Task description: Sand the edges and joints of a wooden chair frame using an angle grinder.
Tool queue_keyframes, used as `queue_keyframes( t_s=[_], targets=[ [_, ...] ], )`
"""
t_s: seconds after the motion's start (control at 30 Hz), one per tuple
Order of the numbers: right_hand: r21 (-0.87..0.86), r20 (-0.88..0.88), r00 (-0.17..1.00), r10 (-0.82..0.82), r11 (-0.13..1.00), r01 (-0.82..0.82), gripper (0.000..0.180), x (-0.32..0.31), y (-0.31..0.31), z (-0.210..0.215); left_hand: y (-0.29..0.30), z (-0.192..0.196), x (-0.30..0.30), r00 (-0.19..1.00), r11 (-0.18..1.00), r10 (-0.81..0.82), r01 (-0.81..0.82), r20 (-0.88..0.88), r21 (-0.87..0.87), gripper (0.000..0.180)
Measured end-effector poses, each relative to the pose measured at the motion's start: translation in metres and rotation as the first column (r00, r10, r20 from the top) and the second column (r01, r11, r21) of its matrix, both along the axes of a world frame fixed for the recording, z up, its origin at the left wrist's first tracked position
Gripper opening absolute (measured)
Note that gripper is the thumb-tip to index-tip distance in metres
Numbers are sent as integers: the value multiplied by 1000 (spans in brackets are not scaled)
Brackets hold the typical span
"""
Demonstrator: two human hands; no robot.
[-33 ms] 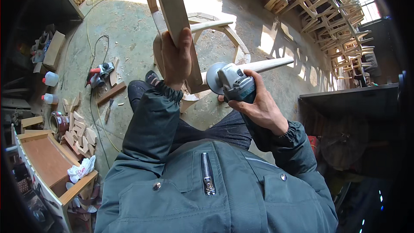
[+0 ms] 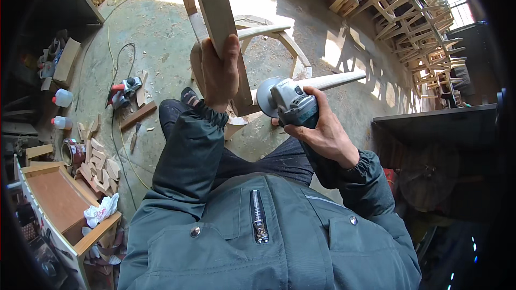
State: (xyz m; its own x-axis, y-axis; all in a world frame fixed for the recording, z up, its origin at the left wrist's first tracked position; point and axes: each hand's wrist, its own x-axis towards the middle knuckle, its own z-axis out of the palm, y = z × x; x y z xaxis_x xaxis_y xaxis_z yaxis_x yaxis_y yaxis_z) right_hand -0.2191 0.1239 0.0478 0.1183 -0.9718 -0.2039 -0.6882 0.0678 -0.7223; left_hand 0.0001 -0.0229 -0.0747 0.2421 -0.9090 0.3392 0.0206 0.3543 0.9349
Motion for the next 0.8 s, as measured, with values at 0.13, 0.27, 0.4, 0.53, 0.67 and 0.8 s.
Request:
queue_keyframes(
  t_s=[0.13, 0.27, 0.4, 0.53, 0.67, 0.8],
  targets=[
    [0, -69, 996, 56, 998, -57, 93, 0, -2, -1, 3, -1, -2, 1000, 1000, -6, 6, 1, -5, 44],
    [32, -115, 992, 49, 998, -46, 93, -7, 1, -4, 2, -1, -3, 1000, 1000, -11, 11, -8, -1, 43],
    [-11, -151, 988, 41, 999, -43, 93, -25, 9, -3, -4, -2, 2, 1000, 1000, -20, 20, 0, -24, 44],
    [-125, -164, 970, -178, 979, 158, 93, -36, 19, -10, -9, 0, 8, 1000, 999, -22, 22, -17, -29, 46],
    [-205, 14, 963, -270, 942, 267, 95, -39, 21, -22, -13, 3, 9, 1000, 999, -7, 6, 27, 33, 48],
    [-115, 14, 996, -83, 990, 84, 96, -15, 14, -13, -4, 16, 8, 999, 998, -21, 19, 29, 68, 51]
  ],
)
